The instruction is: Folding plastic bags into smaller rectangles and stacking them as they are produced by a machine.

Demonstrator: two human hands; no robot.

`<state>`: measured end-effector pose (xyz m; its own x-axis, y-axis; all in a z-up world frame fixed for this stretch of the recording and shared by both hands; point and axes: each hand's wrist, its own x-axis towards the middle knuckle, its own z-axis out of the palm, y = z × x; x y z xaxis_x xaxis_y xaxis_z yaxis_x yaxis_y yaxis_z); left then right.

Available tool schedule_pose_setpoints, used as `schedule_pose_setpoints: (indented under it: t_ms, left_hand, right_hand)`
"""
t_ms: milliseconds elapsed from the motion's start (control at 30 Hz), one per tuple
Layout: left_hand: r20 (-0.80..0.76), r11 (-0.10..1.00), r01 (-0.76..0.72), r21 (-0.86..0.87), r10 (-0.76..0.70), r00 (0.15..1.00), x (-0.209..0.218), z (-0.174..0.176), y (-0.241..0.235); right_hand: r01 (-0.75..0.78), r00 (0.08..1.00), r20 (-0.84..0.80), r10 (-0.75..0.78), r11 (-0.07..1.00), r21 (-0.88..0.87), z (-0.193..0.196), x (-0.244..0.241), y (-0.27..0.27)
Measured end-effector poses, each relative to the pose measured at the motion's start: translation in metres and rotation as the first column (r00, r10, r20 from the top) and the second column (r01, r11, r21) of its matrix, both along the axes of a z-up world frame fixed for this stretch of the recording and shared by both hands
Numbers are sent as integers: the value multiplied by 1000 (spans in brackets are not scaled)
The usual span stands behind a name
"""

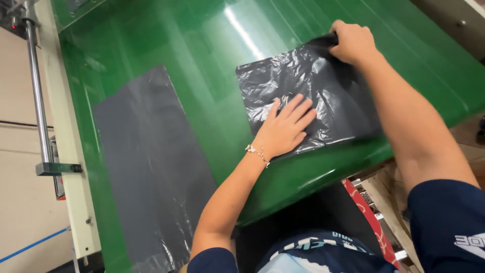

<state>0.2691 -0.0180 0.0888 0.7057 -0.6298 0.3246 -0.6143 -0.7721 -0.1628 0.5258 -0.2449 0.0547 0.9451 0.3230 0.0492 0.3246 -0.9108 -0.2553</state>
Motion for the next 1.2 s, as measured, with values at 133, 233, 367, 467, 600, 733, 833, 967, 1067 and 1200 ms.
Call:
schedule_pose_setpoints:
  t_ms: [133, 233, 367, 467, 600, 733, 833, 967, 1067, 1200]
  left_hand:
    - [-156, 995, 76, -57, -84, 984, -3, -20, -3]
    - [-288, 994, 2, -113, -34, 957, -7, -19, 5]
    - [-468, 992, -120, -33, 91, 879, -14, -14, 25]
    - [-437, 961, -117, -251, -4, 900, -25, -31, 62]
    - [-372, 966, -199, -168, 124, 920, -44, -23, 84]
    - [-407, 951, -239, -197, 143, 902, -51, 3, 103]
    - [-46, 917, -272, -292, 271, 961, -46, 6, 100]
    - [56, 913, -207, -351, 241, 969, -19, -5, 13]
    - [-45, 931, -264, -253, 261, 964, -6, -43, -25]
    - [-315, 920, -353, -173, 287, 904, -16, -34, -10]
  right_hand:
    - [-118, 947, 312, 80, 988, 103, 28, -51, -13]
    - [-244, 842, 529, 108, 950, 194, 51, -108, -33]
    - [-381, 816, 559, 144, 862, 335, 62, -189, -61]
    - [-393, 822, 544, 167, 858, 331, 36, -224, -82]
    - [-330, 855, 499, 144, 892, 308, -3, -240, -99]
    - [-297, 880, 434, 192, 936, 190, -11, -234, -119]
    - [-320, 945, 129, 300, 930, 183, 10, -230, -112]
    - [-530, 844, 336, 418, 751, 395, 35, -227, -23]
    - [-560, 791, 457, 407, 783, 272, -5, -218, 25]
    - [-399, 826, 403, 393, 914, -73, -23, -220, 7]
